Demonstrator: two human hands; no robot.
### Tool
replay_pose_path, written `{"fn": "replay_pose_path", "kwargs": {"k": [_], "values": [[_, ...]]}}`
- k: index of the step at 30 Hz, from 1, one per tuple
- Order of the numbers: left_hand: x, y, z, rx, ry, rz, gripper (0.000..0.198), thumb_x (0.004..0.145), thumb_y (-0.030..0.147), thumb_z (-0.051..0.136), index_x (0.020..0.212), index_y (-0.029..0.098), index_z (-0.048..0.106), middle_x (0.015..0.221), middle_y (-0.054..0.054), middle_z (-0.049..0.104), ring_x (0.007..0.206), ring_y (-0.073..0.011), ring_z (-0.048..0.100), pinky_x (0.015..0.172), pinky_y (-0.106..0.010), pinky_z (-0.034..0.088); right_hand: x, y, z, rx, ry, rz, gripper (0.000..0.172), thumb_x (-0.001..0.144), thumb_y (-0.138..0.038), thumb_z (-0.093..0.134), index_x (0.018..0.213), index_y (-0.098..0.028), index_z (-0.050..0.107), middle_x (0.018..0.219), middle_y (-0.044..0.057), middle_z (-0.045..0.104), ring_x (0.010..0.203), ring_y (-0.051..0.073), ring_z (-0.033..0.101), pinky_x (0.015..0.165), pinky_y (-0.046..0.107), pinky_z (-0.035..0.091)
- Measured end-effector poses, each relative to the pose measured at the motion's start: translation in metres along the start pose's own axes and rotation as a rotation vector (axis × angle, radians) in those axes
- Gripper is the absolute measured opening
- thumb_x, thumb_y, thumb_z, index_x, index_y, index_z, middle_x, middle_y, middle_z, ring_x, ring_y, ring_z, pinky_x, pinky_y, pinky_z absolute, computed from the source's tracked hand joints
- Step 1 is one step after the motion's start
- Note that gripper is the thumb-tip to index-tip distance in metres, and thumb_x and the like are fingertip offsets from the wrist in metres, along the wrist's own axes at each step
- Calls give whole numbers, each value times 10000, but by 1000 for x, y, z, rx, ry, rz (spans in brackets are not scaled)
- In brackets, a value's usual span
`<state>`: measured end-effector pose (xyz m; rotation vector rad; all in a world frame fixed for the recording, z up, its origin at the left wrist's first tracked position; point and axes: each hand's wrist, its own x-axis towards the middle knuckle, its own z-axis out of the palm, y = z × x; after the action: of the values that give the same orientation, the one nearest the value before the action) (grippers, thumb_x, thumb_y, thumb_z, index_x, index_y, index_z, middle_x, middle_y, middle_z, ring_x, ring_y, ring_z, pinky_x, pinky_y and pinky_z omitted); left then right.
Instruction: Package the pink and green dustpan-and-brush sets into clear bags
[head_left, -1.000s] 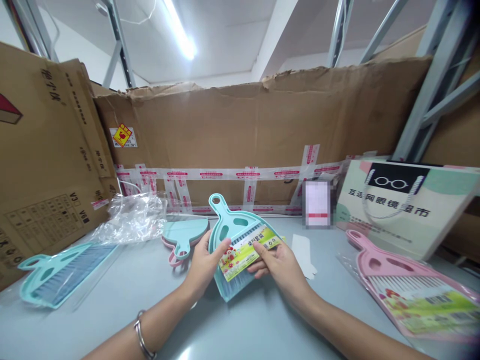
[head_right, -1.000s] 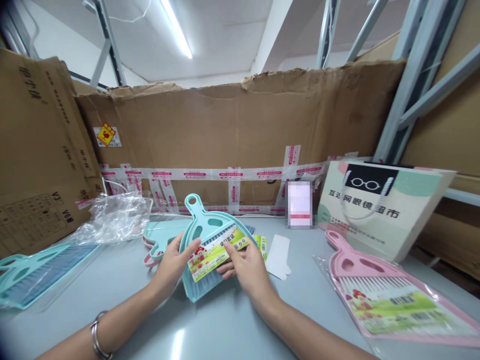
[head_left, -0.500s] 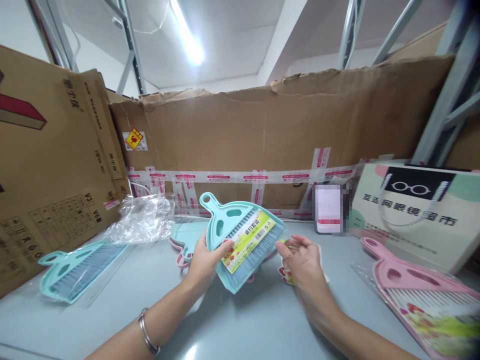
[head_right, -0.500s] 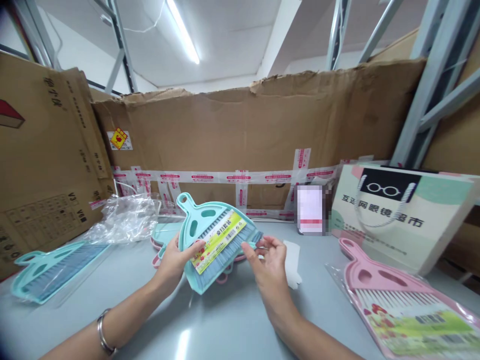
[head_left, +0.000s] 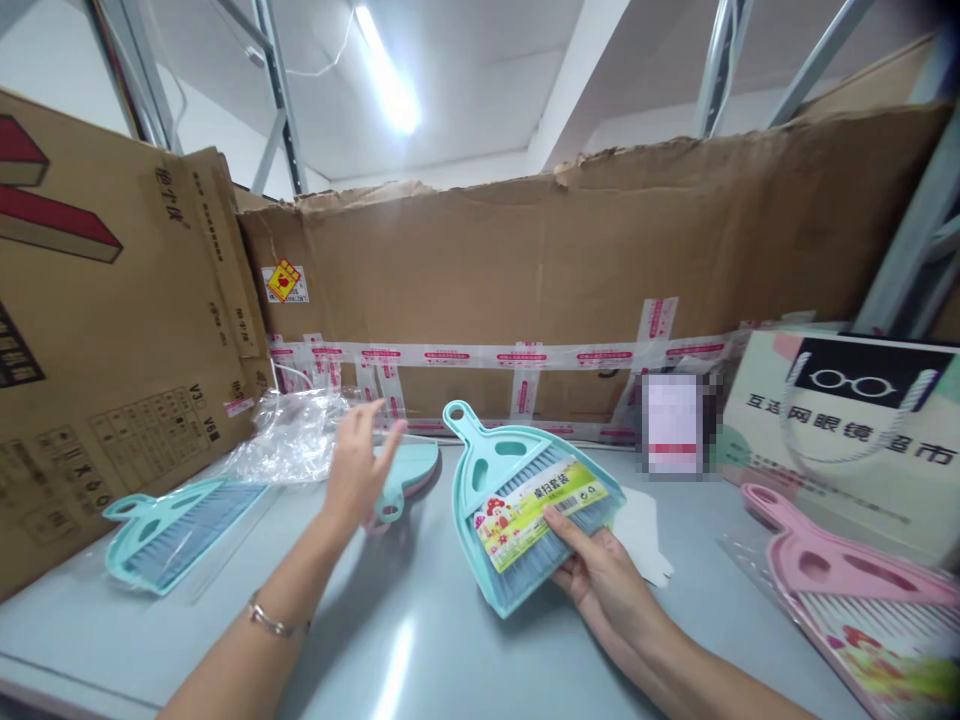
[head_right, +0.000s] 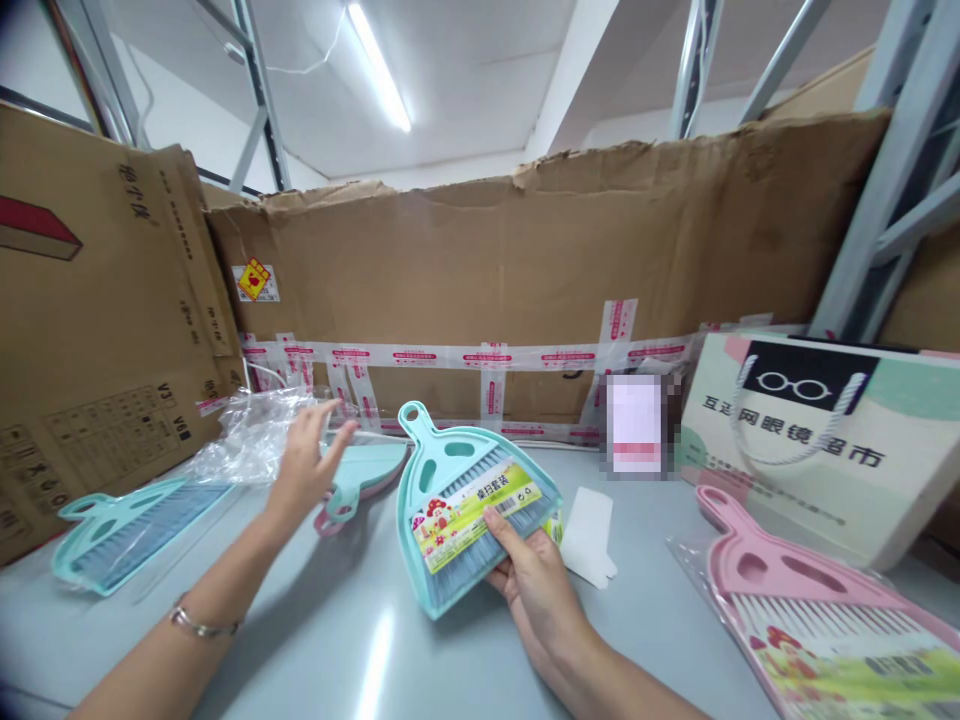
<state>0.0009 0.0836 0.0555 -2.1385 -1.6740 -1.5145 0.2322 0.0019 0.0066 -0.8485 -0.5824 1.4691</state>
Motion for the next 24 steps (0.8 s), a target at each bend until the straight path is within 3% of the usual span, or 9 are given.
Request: {"fn": "replay_pose_path", "kwargs": {"k": [2, 4, 6, 8, 10, 14, 18, 21, 24], "values": [[16, -34, -14, 327, 62, -75, 380, 830, 436, 438, 1083, 203, 601, 1364, -159, 383, 1309, -368, 224, 1017, -622, 140, 0, 0, -1, -6, -1, 17, 435, 627, -296, 759, 1009, -207, 572, 876, 18, 719, 769, 189, 674, 636, 279, 538], [22, -65, -20, 521, -38, -227, 364, 796, 460, 471, 975, 205, 658, 1394, -171, 354, 1319, -472, 84, 908, -749, 72, 0, 1, -2, -11, -1, 32, 405, 625, -297, 759, 977, -199, 584, 865, 24, 720, 767, 196, 675, 636, 286, 540], [22, -84, -20, 649, -153, -337, 350, 802, 424, 453, 888, 172, 680, 1299, -215, 460, 1297, -517, 99, 840, -793, 50, -1, 0, -2, -17, -7, 36, 389, 616, -302, 762, 950, -194, 595, 859, 29, 721, 764, 204, 675, 637, 297, 541], [18, -88, -18, 724, -189, -332, 361, 840, 336, 375, 871, 137, 675, 1151, -236, 565, 1289, -509, 154, 837, -797, 35, -2, -1, -1, -18, -16, 32, 381, 603, -310, 766, 928, -193, 603, 854, 30, 720, 764, 210, 675, 639, 307, 543], [15, -77, -15, 742, -140, -216, 396, 867, 242, 287, 985, 112, 641, 1137, -232, 578, 1307, -461, 176, 882, -777, 13, -4, -2, 0, -16, -24, 31, 377, 594, -317, 770, 910, -194, 606, 836, 27, 720, 762, 213, 674, 645, 315, 543], [6, -30, -5, 657, -102, 120, 478, 864, 121, 217, 1297, 105, 418, 1372, -185, 407, 1352, -332, 182, 976, -705, -65, -9, -6, 3, -30, -60, 45, 376, 598, -323, 770, 903, -188, 598, 830, 33, 719, 774, 219, 674, 658, 317, 541], [-10, 8, 8, 515, -238, 330, 538, 838, 61, 212, 1355, 138, 336, 1424, -128, 347, 1361, -261, 193, 1039, -636, -34, -10, -5, 3, -98, -44, 54, 419, 601, -339, 767, 947, -177, 595, 850, 45, 719, 765, 216, 673, 637, 304, 539], [-23, 23, 14, 365, -362, 415, 502, 877, 138, 234, 1374, 162, 302, 1427, -105, 350, 1360, -231, 203, 1090, -548, 74, -8, -5, 2, -121, -15, 53, 427, 599, -338, 769, 951, -173, 594, 831, 43, 720, 748, 207, 673, 618, 287, 535], [-33, 32, 17, 273, -471, 506, 485, 910, 224, 250, 1393, 182, 265, 1437, -87, 336, 1360, -210, 207, 1112, -489, 74, -6, -6, 2, -112, -6, 35, 423, 594, -340, 771, 937, -167, 590, 821, 46, 720, 734, 207, 673, 613, 287, 534]]}}
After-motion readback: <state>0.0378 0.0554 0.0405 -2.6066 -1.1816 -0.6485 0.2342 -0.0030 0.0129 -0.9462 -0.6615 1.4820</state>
